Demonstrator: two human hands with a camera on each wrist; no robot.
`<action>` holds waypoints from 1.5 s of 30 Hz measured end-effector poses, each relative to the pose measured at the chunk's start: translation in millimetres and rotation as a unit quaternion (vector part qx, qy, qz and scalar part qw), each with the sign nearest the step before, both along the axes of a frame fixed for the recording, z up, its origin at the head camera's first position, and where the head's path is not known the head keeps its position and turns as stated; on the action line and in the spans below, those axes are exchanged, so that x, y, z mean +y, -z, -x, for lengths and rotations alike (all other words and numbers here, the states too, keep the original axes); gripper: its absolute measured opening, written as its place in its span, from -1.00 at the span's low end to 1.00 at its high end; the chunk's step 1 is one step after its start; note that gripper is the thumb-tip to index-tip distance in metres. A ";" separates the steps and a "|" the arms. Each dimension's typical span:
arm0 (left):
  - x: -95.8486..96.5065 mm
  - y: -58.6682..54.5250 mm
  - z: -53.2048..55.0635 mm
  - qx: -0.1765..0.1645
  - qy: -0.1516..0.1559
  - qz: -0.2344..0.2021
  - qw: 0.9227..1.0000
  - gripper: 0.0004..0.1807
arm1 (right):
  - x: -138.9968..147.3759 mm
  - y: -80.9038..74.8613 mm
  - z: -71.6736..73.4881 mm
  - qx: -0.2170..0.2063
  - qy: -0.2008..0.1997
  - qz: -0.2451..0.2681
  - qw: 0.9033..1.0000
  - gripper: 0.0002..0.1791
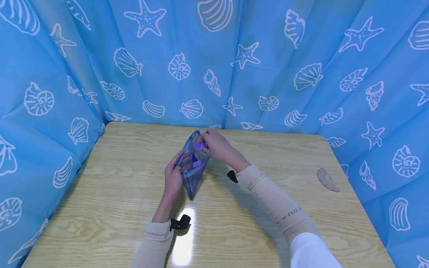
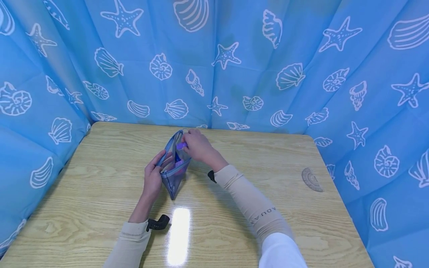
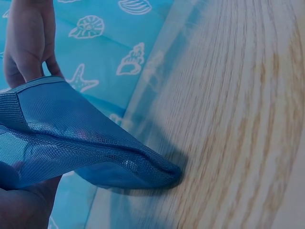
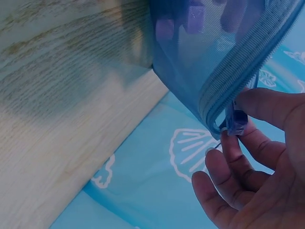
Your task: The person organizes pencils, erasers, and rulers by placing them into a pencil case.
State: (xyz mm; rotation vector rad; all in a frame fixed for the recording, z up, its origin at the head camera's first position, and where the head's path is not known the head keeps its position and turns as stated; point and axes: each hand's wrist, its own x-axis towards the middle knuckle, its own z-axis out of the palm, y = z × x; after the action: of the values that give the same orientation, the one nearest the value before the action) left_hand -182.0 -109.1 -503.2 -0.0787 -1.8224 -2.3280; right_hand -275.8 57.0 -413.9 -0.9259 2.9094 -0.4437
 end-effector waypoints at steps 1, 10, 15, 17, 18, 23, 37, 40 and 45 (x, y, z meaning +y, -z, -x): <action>0.0 -0.1 0.1 0.002 0.001 -0.001 1.000 -0.33 | 0.2 0.6 -0.1 0.001 0.001 0.001 1.000 -0.77; 0.4 -0.3 1.1 0.004 -0.003 -0.015 1.000 -0.33 | 16.0 8.4 -1.6 -0.013 0.001 0.079 0.997 -0.75; -0.1 -0.9 1.9 -0.005 -0.011 -0.013 1.000 -0.34 | 36.8 17.4 -7.3 -0.036 0.008 0.145 0.989 -0.73; -0.8 -0.9 2.0 -0.006 -0.012 -0.007 1.000 -0.34 | 46.5 22.6 -10.3 -0.042 0.013 0.164 0.985 -0.72; -1.0 -0.9 1.9 -0.005 -0.012 -0.004 1.000 -0.33 | 51.5 25.0 -12.0 -0.046 0.015 0.172 0.984 -0.72; -1.8 -1.2 0.5 -0.004 -0.010 0.005 1.000 -0.34 | 76.2 36.3 -19.8 -0.058 0.031 0.180 0.982 -0.69; -0.4 -0.5 -1.4 -0.005 -0.005 0.007 1.000 -0.38 | 168.1 55.0 -40.8 -0.065 0.124 0.211 0.967 -0.62; 0.7 -0.8 -1.0 -0.006 -0.007 0.008 1.000 -0.37 | 190.9 57.7 -46.3 -0.066 0.146 0.223 0.962 -0.61; 1.8 -0.6 -0.1 -0.008 -0.004 0.004 1.000 -0.36 | 226.0 64.2 -58.8 -0.065 0.181 0.225 0.955 -0.58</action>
State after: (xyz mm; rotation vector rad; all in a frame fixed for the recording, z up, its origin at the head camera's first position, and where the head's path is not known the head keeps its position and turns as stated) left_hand -182.0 -107.3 -502.6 -0.0540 -1.8366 -2.3230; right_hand -217.1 283.0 -478.2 -0.3563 2.9009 -1.1789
